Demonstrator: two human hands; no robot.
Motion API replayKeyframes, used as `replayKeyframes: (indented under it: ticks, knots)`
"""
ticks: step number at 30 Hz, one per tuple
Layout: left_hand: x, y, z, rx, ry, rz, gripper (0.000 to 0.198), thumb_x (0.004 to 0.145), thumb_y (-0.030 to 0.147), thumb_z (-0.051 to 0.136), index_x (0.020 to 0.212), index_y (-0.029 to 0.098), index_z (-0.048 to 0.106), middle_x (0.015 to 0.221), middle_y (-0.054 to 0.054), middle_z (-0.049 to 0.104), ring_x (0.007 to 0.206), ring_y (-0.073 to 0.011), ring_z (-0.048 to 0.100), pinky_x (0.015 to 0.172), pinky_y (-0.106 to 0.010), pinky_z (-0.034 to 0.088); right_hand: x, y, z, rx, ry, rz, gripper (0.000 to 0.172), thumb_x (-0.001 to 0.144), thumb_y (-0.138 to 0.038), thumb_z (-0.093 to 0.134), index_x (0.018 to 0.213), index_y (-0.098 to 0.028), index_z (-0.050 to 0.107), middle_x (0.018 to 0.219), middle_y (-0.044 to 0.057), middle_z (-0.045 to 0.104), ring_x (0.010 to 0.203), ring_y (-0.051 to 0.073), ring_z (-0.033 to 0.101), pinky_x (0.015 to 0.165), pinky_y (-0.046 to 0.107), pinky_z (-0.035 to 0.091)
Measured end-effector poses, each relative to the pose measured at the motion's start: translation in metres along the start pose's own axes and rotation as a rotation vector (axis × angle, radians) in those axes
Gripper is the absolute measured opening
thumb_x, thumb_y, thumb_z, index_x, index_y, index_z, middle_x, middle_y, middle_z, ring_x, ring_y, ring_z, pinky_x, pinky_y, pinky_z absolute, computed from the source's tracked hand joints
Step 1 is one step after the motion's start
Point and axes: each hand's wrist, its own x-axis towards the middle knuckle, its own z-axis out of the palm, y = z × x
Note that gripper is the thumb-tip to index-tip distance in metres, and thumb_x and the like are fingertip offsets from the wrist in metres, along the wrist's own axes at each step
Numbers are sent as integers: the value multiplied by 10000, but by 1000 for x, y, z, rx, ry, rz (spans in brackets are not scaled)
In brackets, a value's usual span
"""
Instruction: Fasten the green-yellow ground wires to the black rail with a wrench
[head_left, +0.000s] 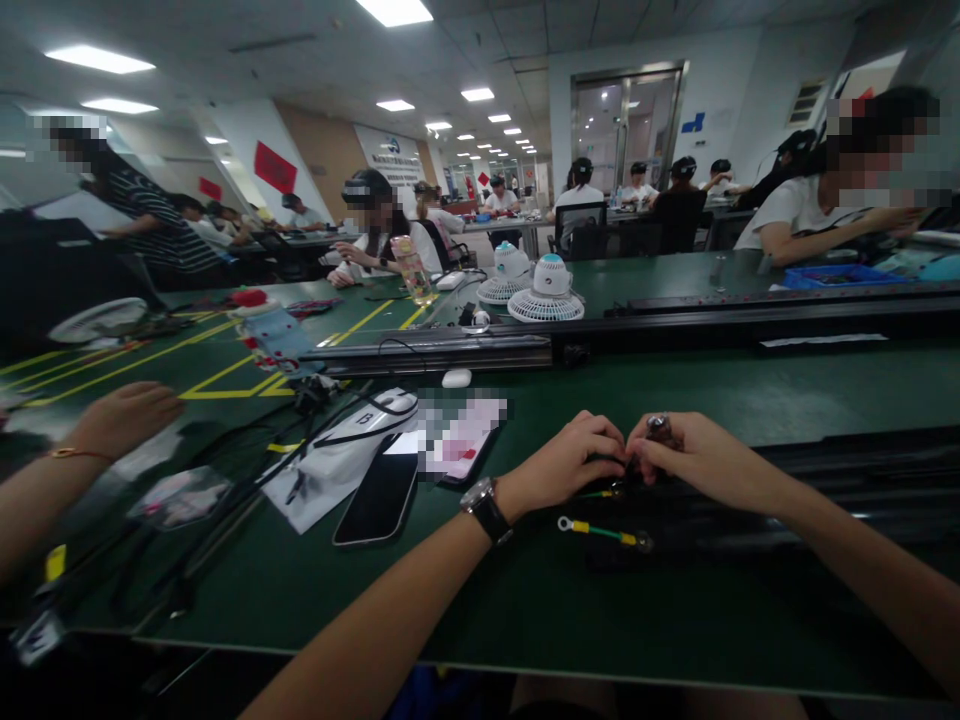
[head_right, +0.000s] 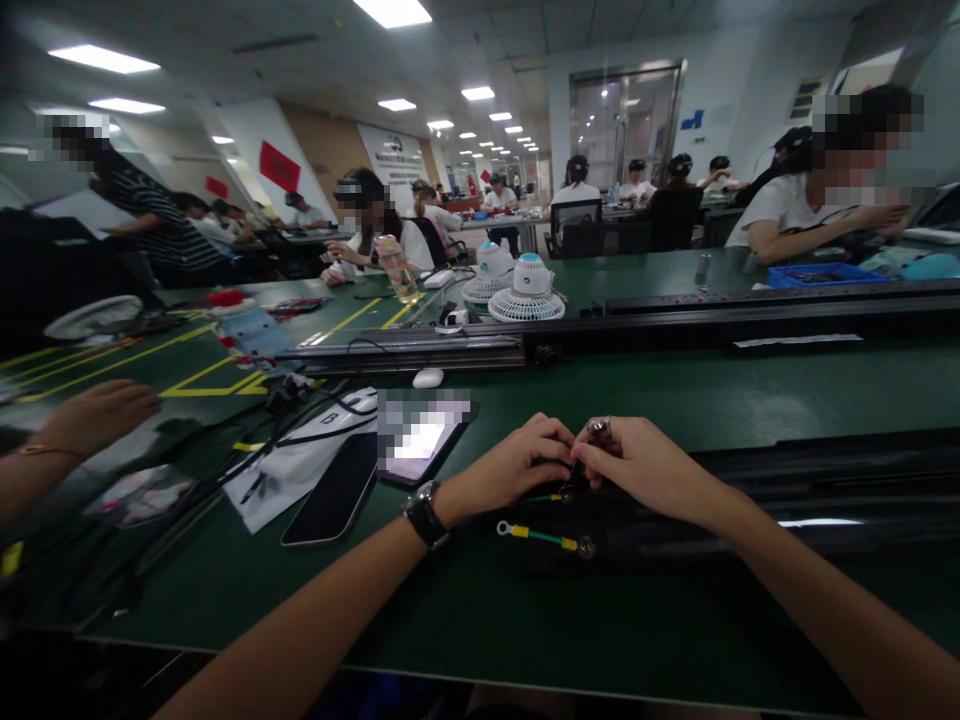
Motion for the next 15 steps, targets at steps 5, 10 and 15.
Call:
replayKeyframes:
  ticks: [5,10,15]
  knots:
    - [-2,1,1,35,-18,-7,110,973,276,654,1034,225,731,1162,-42,627,1136,-199,511,1023,-336,388,-2,-1,3,-37,0,-9,303,1021,-406,501,896,-201,685,771,5,708,739,182,667,707,306,484]
    - [-4,0,3,66,-28,-9,123,960,304,674,1023,216,733,1183,-40,631,1134,-190,521,1027,-317,387,-2,4,7,-106,-18,21,342,1021,-445,473,865,-224,681,784,15,717,751,201,664,705,318,475]
    - [-5,-2,4,72,-25,-4,141,968,320,663,1048,221,724,1171,-44,629,1133,-200,519,1012,-322,391,-2,4,8,-118,-24,35,342,1018,-451,463,863,-236,679,797,20,725,763,215,673,713,327,485]
